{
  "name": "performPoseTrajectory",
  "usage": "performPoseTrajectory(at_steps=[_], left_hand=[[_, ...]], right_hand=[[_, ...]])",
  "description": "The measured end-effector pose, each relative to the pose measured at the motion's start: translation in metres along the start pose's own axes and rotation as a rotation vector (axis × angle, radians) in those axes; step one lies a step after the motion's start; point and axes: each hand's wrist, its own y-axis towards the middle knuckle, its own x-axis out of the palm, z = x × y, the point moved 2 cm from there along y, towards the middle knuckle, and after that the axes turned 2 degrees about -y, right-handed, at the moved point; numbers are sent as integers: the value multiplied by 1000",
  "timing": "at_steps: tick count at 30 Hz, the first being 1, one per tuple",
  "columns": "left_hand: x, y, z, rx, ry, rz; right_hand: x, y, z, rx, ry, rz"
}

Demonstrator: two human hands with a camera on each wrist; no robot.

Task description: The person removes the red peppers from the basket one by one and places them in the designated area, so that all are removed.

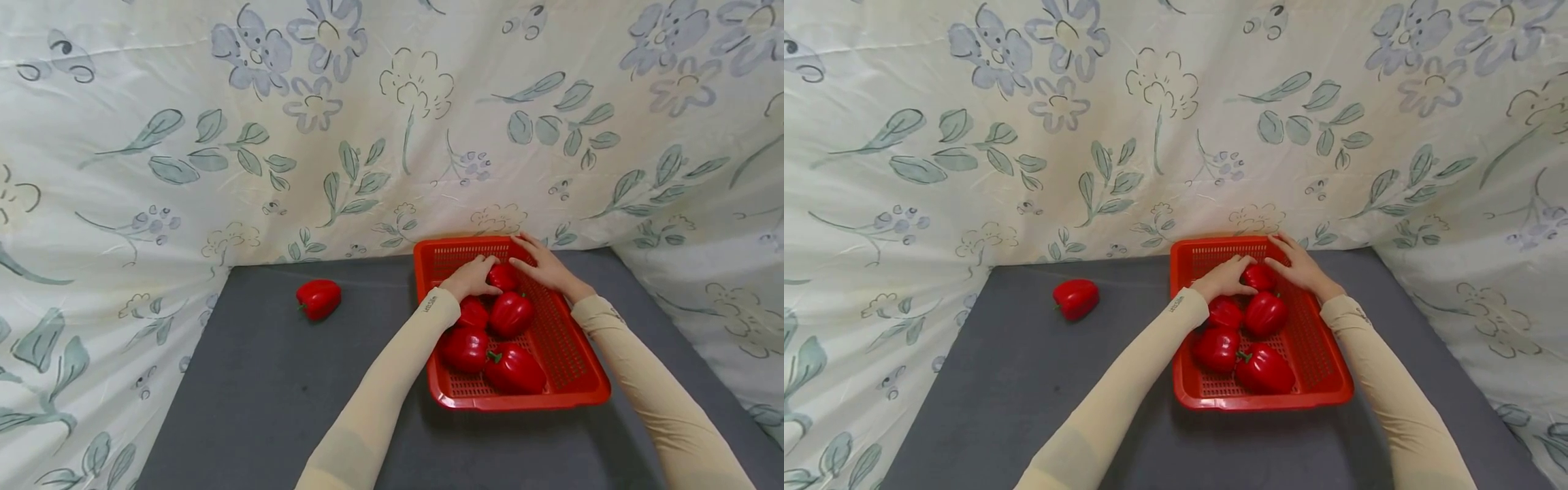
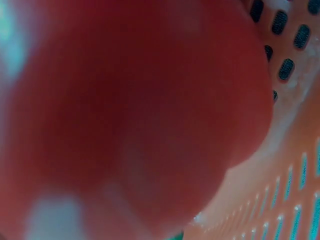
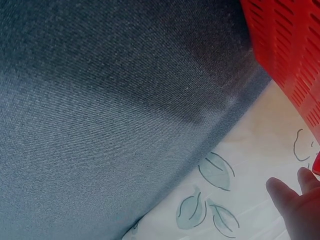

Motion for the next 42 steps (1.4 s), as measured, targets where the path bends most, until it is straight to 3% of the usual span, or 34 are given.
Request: performPoseTrajectory(at_steps=[10,20,35,42], left_hand=[[-5,-1,-2,-5,-4,51],[-22,-5,-8,-29,-87,67],[-41,-16,-7,17,-158,61],[-53,-23,-8,41,-269,55]], right_hand=[[0,1,4,2,11,-4],[-2,2,4,28,-3,-26],[0,2,3,23,5,-9],[0,1,4,28,1,-21]])
